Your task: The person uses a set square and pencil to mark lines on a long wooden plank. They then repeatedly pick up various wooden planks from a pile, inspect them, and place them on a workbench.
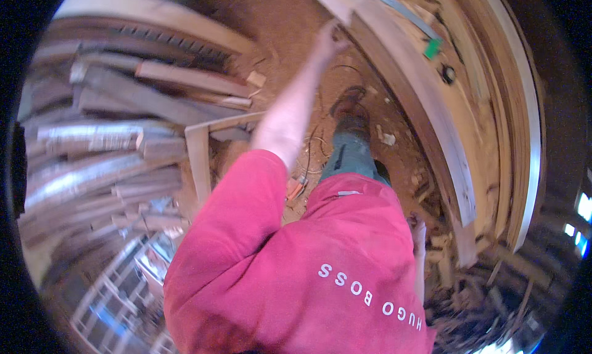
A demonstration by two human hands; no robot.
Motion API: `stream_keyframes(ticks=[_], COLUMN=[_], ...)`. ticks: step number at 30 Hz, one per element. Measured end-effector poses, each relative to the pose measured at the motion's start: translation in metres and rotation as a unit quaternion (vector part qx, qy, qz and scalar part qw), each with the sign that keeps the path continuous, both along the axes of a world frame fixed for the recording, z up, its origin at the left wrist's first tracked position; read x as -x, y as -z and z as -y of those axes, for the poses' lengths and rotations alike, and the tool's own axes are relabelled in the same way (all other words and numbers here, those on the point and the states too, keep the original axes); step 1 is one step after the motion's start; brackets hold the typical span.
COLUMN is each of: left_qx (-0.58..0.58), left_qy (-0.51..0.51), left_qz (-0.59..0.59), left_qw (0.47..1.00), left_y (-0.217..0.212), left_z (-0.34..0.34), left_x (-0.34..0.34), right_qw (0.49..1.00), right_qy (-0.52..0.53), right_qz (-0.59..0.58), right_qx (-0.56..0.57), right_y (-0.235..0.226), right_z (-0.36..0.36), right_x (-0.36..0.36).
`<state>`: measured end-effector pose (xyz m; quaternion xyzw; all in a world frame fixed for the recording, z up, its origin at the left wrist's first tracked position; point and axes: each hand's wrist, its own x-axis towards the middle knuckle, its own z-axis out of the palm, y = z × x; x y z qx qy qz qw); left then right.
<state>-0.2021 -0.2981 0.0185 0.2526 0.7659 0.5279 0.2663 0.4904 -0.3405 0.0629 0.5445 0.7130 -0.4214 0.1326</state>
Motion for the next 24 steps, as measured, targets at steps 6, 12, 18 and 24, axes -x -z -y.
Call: stream_keyframes(ticks=[6, 12, 18, 24], left_qx=[0.160, 0.490, 0.414, 0.161], left_qy=[-0.018, 0.199, -0.090, -0.326], left_qz=[0.111, 0.252, 0.221, 0.138], left_qw=[0.981, 0.810, 0.878, 0.921], left_y=[0.029, -0.037, 0.064, 0.004], left_z=[0.186, 0.356, 0.461, 0.407], left_x=[-0.180, -0.246, -0.231, -0.161], right_qw=[0.993, 0.975, 0.938, 0.920], right_qy=[-0.010, -0.220, -0.344, -0.385], right_qz=[-0.050, -0.021, -0.026, 0.005], right_qx=[0.103, 0.034, -0.020, -0.067], right_y=[0.040, 0.001, 0.004, -0.010], right_z=[-0.023, -0.070, -0.078, -0.043], right_x=[0.071, 0.202, 0.293, 0.373])
